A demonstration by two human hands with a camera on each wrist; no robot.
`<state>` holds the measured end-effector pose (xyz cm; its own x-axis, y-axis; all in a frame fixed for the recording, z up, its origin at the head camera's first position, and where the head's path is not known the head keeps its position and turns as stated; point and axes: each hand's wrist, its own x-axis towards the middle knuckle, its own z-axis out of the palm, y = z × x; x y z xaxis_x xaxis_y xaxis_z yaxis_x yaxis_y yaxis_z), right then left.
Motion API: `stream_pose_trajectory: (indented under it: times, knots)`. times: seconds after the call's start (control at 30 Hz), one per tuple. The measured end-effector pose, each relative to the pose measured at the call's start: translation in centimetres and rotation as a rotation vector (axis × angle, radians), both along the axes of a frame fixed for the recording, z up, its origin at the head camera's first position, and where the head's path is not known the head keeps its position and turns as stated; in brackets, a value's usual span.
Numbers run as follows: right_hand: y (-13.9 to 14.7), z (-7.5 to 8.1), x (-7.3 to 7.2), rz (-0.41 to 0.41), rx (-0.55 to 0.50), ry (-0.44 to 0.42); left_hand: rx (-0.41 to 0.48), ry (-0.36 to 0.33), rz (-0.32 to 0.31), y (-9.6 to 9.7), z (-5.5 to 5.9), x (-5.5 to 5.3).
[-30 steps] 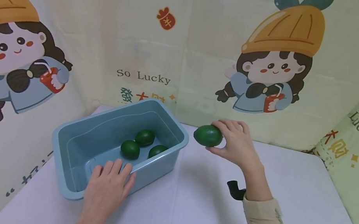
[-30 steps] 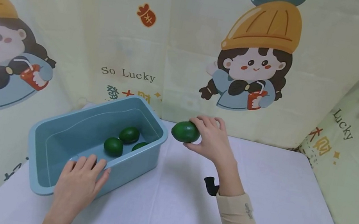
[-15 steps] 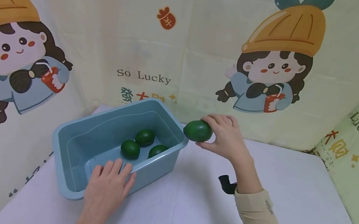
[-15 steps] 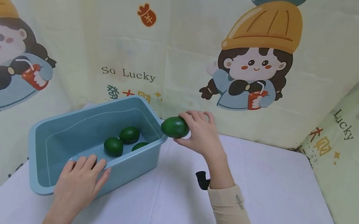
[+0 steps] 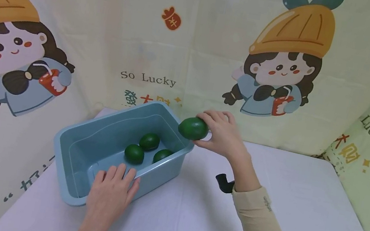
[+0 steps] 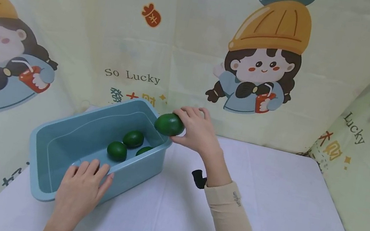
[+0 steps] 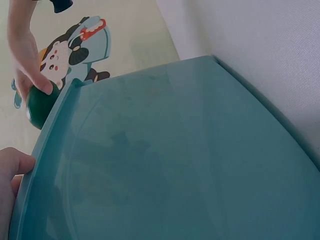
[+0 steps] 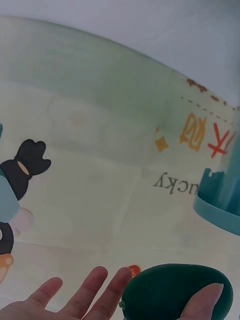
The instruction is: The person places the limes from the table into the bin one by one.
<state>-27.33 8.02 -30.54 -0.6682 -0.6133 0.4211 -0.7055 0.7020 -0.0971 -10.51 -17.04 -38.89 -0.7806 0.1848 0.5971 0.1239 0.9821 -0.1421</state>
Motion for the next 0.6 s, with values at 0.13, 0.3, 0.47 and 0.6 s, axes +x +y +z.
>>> stream_pose_trajectory:
  times: [0.13, 0.3, 0.47, 0.6]
  knots:
    - [-0.8, 0.3, 0.0, 0.02, -0.003, -0.012, -0.002, -0.003, 0.001, 0.0, 0.0, 0.0]
    - [-1.8, 0.5, -0.2, 0.035, 0.003, -0.018, -0.002, 0.018, -0.011, 0.0, 0.0, 0.0]
    - [-2.9, 0.5, -0.4, 0.043, 0.019, -0.019, -0.007, 0.036, -0.017, 0.0, -0.1, 0.0]
    - [-3.8, 0.5, -0.6, 0.049, 0.031, -0.027, -0.008, 0.028, -0.011, -0.1, -0.1, 0.0]
